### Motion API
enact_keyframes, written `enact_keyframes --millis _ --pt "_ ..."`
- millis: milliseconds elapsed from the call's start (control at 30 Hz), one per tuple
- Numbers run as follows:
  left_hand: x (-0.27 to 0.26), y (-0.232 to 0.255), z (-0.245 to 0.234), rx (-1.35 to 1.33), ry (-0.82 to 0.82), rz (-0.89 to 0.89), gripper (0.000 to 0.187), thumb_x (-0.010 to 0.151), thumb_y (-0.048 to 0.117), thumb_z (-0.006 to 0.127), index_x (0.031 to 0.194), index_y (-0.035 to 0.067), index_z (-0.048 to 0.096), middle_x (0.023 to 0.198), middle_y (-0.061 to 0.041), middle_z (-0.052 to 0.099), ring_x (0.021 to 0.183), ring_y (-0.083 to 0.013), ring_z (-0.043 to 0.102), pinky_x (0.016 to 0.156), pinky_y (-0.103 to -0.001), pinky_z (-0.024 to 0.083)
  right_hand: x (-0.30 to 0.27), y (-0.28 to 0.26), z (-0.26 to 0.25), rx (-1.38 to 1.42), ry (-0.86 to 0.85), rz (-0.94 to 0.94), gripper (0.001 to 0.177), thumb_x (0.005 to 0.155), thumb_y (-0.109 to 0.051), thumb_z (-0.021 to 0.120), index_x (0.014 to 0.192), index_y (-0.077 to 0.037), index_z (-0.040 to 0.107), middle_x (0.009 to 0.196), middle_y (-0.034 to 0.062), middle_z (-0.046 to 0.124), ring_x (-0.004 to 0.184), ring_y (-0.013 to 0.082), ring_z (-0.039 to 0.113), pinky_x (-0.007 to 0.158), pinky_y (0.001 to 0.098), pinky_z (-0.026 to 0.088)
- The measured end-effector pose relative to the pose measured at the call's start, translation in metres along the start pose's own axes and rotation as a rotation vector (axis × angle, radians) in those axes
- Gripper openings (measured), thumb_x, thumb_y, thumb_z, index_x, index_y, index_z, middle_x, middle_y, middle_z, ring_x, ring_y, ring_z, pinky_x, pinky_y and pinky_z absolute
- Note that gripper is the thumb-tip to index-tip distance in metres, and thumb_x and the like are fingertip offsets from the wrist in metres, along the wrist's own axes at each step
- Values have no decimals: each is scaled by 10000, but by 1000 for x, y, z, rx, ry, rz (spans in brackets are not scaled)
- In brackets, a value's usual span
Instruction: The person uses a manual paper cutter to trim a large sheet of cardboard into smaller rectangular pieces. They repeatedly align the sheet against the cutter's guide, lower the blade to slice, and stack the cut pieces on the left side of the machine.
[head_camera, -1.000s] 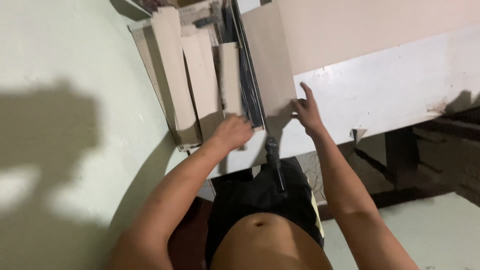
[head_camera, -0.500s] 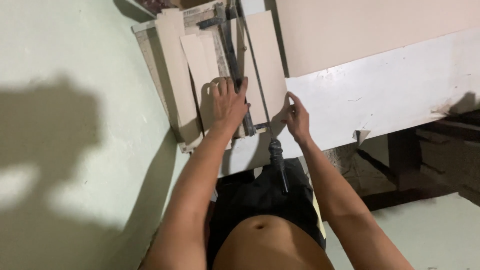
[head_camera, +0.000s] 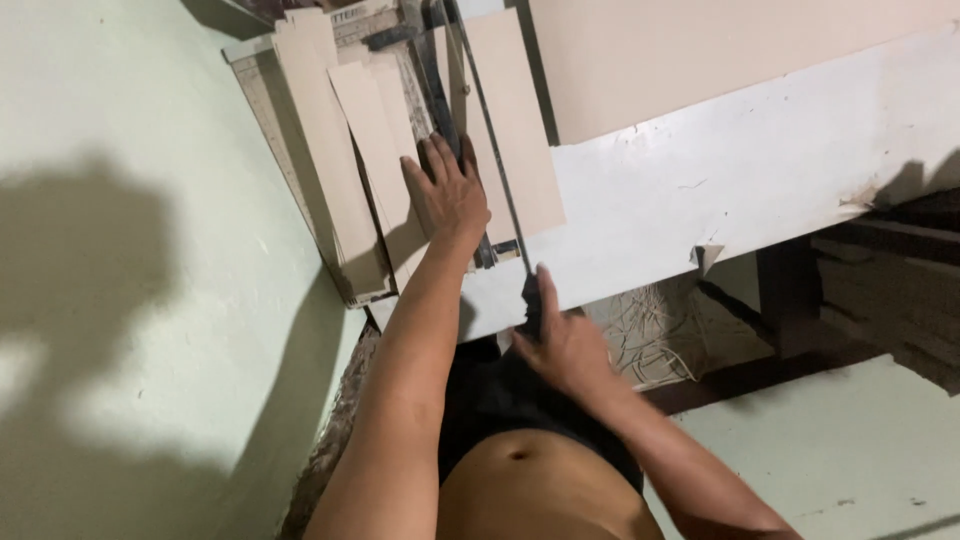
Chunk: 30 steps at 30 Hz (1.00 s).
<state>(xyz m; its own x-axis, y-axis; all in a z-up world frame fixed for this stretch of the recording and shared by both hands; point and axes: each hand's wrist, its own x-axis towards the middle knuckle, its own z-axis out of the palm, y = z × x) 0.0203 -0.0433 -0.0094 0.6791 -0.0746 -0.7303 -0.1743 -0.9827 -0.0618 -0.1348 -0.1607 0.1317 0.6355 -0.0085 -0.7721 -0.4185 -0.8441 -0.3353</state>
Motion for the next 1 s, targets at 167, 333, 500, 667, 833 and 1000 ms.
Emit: enact_keyframes --millis 167,333,500,667,833,1000 --pt "-5 -3 -11 -96 -13 22 1138 825 361 831 1632 85 76 1656 -322 89 1551 -440 27 1149 -769 -92 84 94 136 -236 184 -120 933 898 -273 590 1655 -78 81 959 231 766 739 435 758 663 556 594" --pt "3 -7 -11 -181 114 26 1098 816 284 851 1625 57 144 1641 -342 120 1547 -450 54 1166 -758 -58 90 85 122 -170 192 -128 882 937 -249 563 1663 -99 86 1042 255 747 827 470 744 703 581 580" --pt "-3 1 9 -151 60 9 1165 770 302 866 1628 86 107 1651 -330 70 1552 -437 -9 1172 -761 -106 76 90 128 -258 125 -50 912 939 -246 571 1663 -112 34 1007 181 773 845 400 777 732 463 620" --pt "-13 0 31 -65 428 139 478 1028 256 616 1481 134 526 1579 -107 459 1531 -283 249 1262 -581 80 -18 10 1 201 -6 -38 966 887 -423 684 1639 -171 134 872 257 767 835 508 742 691 566 562" --pt "-23 -5 53 58 369 283 280 992 240 630 1261 172 595 1334 -70 553 1289 -262 389 1098 -527 217 -23 -4 -61 103 -56 -86 845 899 -654 543 1608 -258 311 719 153 775 737 416 765 690 502 556" --pt "-60 -21 87 219 273 496 49 947 220 649 979 220 686 1020 -25 675 979 -237 569 886 -460 394 29 -5 -73 78 145 -199 593 1047 -535 448 1517 -177 501 788 99 786 830 392 754 803 514 539"
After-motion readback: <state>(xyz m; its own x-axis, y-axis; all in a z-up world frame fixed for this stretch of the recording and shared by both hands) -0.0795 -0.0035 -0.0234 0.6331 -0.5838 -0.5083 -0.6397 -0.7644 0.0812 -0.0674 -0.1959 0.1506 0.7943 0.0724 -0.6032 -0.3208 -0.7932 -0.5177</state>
